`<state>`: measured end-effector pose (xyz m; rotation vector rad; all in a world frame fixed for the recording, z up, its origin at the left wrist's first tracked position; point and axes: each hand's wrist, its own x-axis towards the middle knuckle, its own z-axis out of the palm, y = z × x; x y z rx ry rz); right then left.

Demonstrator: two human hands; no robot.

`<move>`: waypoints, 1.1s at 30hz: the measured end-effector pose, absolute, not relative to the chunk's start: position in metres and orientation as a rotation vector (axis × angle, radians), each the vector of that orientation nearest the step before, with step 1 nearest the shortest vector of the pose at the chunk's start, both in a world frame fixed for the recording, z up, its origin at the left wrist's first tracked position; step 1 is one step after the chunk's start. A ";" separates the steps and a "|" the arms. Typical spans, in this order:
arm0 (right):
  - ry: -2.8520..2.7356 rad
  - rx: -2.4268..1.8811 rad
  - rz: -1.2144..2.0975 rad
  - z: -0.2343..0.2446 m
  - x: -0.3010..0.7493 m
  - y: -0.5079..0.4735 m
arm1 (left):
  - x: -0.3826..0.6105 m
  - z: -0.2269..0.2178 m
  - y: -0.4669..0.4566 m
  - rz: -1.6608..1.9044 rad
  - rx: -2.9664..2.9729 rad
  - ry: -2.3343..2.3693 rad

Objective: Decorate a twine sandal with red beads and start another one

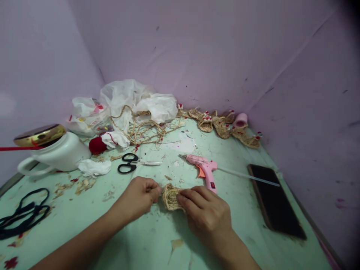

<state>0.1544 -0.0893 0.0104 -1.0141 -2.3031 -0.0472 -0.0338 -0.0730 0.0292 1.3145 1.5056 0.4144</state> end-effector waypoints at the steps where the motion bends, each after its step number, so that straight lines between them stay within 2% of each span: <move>1: -2.327 -1.009 -0.047 0.013 0.156 -0.089 | -0.033 0.026 -0.073 0.424 1.322 1.499; 6: -2.384 -1.031 -0.086 0.027 0.175 -0.085 | -0.034 0.023 -0.072 0.433 1.290 1.498; 12: -2.056 -1.080 -0.382 0.027 0.191 -0.087 | -0.030 0.027 -0.075 0.462 1.109 1.478; 17: -2.013 -0.897 -0.270 0.016 0.173 -0.093 | -0.025 0.031 -0.081 0.584 0.853 1.073; 22: -2.168 -0.752 -0.210 0.003 0.163 -0.095 | -0.027 0.027 -0.079 0.759 0.773 1.077; 27: -2.093 -0.711 0.062 0.007 0.163 -0.103 | -0.036 0.025 -0.074 0.807 1.005 1.210; 33: -1.665 -1.079 0.587 0.012 0.160 -0.105 | -0.038 0.036 -0.076 0.768 1.495 1.275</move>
